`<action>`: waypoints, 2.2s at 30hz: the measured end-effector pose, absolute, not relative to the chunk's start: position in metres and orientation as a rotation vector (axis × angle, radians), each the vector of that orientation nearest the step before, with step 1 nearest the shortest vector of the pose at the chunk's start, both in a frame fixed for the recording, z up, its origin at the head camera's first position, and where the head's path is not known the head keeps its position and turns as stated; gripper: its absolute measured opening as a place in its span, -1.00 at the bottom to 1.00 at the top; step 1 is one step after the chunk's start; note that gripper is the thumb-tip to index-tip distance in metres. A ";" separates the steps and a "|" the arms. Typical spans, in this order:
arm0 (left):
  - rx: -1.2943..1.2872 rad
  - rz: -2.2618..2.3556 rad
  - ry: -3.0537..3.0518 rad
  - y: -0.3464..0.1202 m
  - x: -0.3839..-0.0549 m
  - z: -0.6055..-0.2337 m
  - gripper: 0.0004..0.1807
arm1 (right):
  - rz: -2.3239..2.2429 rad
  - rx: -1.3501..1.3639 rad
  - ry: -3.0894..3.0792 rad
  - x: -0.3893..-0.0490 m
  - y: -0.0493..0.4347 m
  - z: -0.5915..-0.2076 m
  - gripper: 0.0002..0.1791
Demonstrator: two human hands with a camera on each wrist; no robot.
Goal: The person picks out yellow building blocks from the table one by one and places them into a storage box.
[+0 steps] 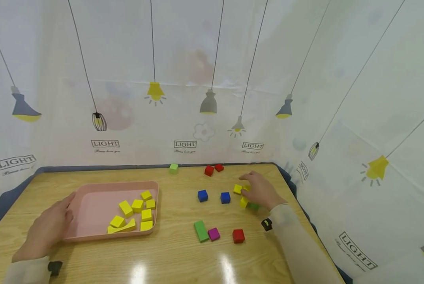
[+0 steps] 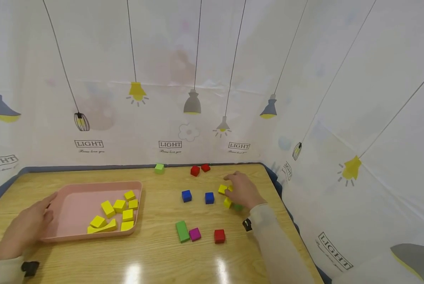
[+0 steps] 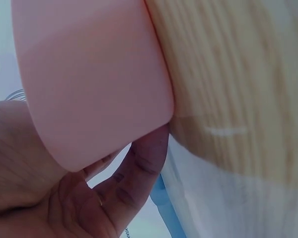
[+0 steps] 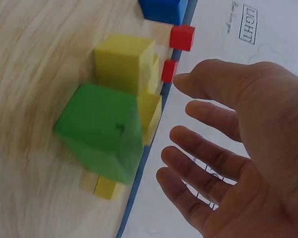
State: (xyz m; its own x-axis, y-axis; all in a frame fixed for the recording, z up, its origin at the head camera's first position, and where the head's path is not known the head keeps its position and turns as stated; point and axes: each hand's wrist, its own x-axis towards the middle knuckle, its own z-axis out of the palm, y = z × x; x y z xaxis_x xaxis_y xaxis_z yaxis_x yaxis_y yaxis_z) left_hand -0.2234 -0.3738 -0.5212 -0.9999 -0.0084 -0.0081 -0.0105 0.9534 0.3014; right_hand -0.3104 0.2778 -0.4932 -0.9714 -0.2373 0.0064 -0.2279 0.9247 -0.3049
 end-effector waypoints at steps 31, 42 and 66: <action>-0.001 0.478 3.104 -0.374 -0.226 -0.521 -0.28 | -0.501 -0.375 2.979 -0.318 0.288 -0.504 -0.60; 0.029 0.490 3.128 -0.377 -0.227 -0.523 -0.29 | -0.533 -0.391 2.997 -0.317 0.289 -0.502 -0.58; -0.008 0.481 3.102 -0.375 -0.224 -0.522 -0.28 | -0.552 -0.477 3.059 -0.308 0.255 -0.483 -0.55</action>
